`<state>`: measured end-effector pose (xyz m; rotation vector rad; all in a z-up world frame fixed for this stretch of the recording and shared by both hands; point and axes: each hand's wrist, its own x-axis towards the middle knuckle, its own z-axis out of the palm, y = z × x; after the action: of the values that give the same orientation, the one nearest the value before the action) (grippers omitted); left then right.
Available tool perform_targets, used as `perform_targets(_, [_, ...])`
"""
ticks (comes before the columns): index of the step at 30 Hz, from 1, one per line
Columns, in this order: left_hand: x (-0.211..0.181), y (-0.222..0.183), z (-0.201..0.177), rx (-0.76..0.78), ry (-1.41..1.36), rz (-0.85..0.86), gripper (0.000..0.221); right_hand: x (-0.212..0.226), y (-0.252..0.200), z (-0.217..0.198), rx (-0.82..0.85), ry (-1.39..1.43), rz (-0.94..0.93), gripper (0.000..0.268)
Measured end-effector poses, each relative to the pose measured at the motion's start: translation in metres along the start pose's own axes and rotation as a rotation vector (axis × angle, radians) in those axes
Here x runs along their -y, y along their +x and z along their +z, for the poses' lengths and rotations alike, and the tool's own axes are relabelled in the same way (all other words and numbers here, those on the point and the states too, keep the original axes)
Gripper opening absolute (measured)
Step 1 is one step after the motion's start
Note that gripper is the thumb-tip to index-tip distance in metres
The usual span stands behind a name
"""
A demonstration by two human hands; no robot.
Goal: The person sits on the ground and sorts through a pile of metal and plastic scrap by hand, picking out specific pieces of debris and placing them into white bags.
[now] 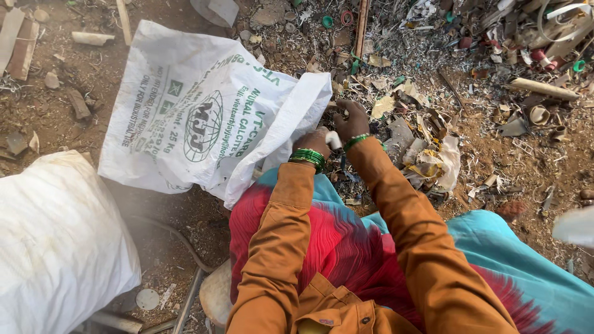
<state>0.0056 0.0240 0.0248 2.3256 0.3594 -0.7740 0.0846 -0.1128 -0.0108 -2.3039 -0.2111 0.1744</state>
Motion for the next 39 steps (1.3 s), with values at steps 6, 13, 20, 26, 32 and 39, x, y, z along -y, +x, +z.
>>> perform_targets(6, [0.057, 0.051, 0.009, -0.573, -0.109, -0.138, 0.055, 0.025, 0.047, 0.0, 0.484, -0.7, -0.13, 0.028])
perform_targets(13, [0.085, 0.084, 0.036, -0.349, 0.089, -0.164, 0.08, -0.011, 0.004, -0.083, 0.295, -0.462, -0.084, 0.034])
perform_targets(20, [0.032, 0.045, 0.009, -0.367, 0.055, 0.135, 0.078, -0.098, -0.045, -0.208, 0.012, 0.742, 0.358, 0.02])
perform_targets(26, [-0.004, -0.008, -0.024, -0.142, -0.114, 0.118, 0.068, -0.118, -0.081, -0.209, -0.298, 0.076, 0.479, 0.05])
perform_targets(32, [0.0, -0.004, -0.013, -0.161, -0.137, 0.187, 0.066, -0.049, -0.096, -0.097, -0.02, -0.485, -0.119, 0.071])
perform_targets(39, [0.02, 0.024, 0.003, -0.211, -0.187, 0.379, 0.068, -0.032, -0.035, -0.086, 0.128, -0.252, 0.212, 0.02])
